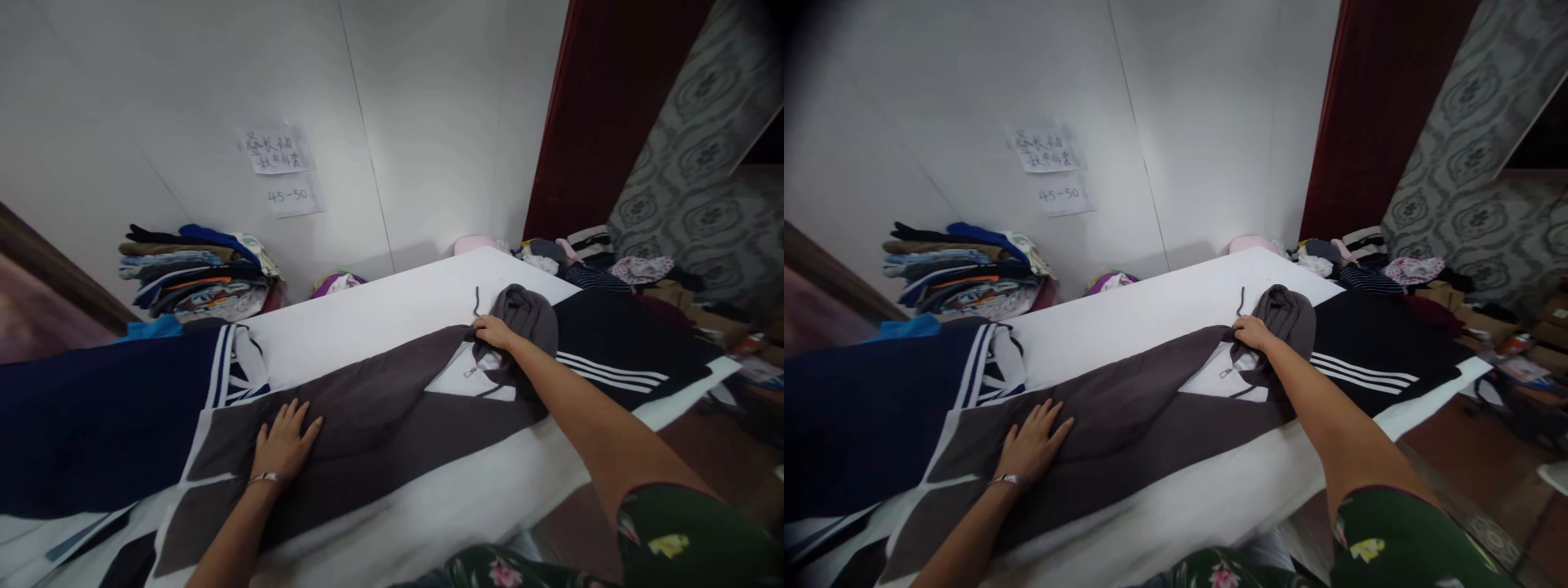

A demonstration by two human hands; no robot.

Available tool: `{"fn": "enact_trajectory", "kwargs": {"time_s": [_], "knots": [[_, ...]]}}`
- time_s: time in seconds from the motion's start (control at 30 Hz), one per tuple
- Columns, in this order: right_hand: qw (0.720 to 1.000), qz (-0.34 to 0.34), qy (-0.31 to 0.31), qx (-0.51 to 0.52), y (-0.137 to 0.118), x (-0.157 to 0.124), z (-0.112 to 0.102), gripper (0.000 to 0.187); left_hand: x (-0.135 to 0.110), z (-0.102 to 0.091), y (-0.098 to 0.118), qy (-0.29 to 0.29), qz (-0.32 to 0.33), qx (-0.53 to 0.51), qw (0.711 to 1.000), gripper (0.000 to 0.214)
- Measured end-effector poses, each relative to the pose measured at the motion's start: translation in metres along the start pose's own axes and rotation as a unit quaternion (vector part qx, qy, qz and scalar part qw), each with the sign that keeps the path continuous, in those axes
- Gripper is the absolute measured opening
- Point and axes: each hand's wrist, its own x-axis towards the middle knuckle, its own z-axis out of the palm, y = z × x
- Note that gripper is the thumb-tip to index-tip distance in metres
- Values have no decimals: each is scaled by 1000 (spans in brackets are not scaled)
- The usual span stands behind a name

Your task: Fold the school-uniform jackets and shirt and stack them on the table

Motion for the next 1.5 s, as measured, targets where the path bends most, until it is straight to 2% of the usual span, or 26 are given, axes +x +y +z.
{"fn": "enact_trajectory", "kwargs": {"time_s": [0.13, 0.23, 0.33, 0.4, 0.43, 0.5, 0.57, 0.63, 0.73, 0.9, 1.0, 1.1, 1.27, 1.5], "knots": [[1000, -8, 21, -16, -3, -6, 10, 28, 0, 3, -1, 1, 2, 16, 1000, 48], [999, -6, 28, -19, -5, -9, 9, 28, 2, 8, -4, 11, 2, 16, 1000, 49], [998, -1, 60, -23, 6, -14, -11, 31, 3, 10, -6, 8, 16, 15, 1000, 47], [989, 51, 136, 4, 23, -19, -33, 33, 3, 8, -5, 10, 10, 9, 1000, 46], [977, 103, 184, 39, 34, -22, -44, 31, 3, 8, -5, 12, 9, 4, 1000, 46], [931, 222, 263, 123, 56, -28, -65, 29, 3, 7, -4, 16, 13, -8, 1000, 45], [887, 309, 290, 185, 74, -33, -78, 31, 4, 8, -5, 20, 11, -17, 1000, 45], [865, 347, 291, 216, 85, -34, -81, 34, 5, 10, -5, 24, 12, -24, 999, 44], [827, 378, 296, 294, 89, -33, -74, 34, 6, 13, -5, 35, 6, -36, 999, 46], [749, 341, 343, 454, 87, -39, -76, 22, 5, 11, -1, 49, -17, -47, 998, 50], [688, 295, 387, 538, 90, -55, -81, 19, 3, 9, 1, 45, -10, -56, 997, 49], [635, 278, 414, 590, 93, -73, -76, 20, 3, 8, 2, 53, -18, -64, 996, 50], [594, 265, 435, 623, 94, -82, -69, 18, 2, 7, 3, 52, -15, -64, 996, 50], [571, 243, 444, 646, 87, -76, -79, 21, 0, 6, 7, 57, -35, -40, 997, 56]]}}
